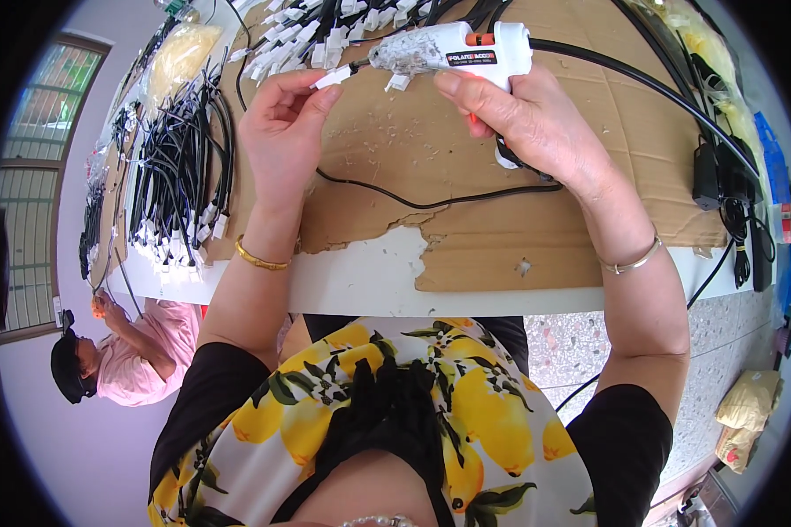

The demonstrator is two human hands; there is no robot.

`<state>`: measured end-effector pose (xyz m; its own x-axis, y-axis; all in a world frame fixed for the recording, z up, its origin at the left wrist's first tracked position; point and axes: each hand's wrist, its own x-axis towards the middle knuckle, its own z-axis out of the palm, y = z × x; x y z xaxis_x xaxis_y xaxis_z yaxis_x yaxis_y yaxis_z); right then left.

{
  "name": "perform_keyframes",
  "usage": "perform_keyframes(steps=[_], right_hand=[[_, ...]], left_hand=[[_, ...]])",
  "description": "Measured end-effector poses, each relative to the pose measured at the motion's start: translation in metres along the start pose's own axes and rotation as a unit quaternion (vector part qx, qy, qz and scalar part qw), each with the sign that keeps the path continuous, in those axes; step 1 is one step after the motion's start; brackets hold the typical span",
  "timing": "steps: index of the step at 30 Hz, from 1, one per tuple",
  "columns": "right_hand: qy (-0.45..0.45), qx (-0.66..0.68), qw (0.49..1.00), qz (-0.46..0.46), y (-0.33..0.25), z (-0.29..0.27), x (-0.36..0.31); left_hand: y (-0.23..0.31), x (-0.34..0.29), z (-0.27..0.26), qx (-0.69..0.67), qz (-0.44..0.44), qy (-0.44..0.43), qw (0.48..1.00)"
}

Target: Assembling wiring harnesses by applying adhesive to connectors using a hot glue gun.

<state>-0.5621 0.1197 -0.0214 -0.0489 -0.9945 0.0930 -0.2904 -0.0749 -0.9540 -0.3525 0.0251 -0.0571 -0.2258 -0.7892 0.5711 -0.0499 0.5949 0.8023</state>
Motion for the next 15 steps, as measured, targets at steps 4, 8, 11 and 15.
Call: perform_keyframes(steps=[4,8,11,15], right_hand=[[-0.002,-0.031,1.0,0.007,-0.0028,-0.0014,0.0001],[-0.008,-0.039,0.999,0.009,-0.0042,-0.0014,-0.0002],[-0.013,-0.039,0.999,0.003,-0.0016,-0.002,0.0009],[-0.017,-0.064,0.998,0.007,-0.0007,-0.0039,0.0006]], left_hand=[[0.0001,-0.0003,0.0006,-0.01,0.001,0.0,1.0],[0.0001,0.0,-0.0004,0.001,0.004,-0.002,1.0],[-0.0009,-0.0002,-0.0008,-0.001,0.008,0.0,1.0],[-0.001,0.0001,-0.0004,-0.005,0.006,0.001,1.0]])
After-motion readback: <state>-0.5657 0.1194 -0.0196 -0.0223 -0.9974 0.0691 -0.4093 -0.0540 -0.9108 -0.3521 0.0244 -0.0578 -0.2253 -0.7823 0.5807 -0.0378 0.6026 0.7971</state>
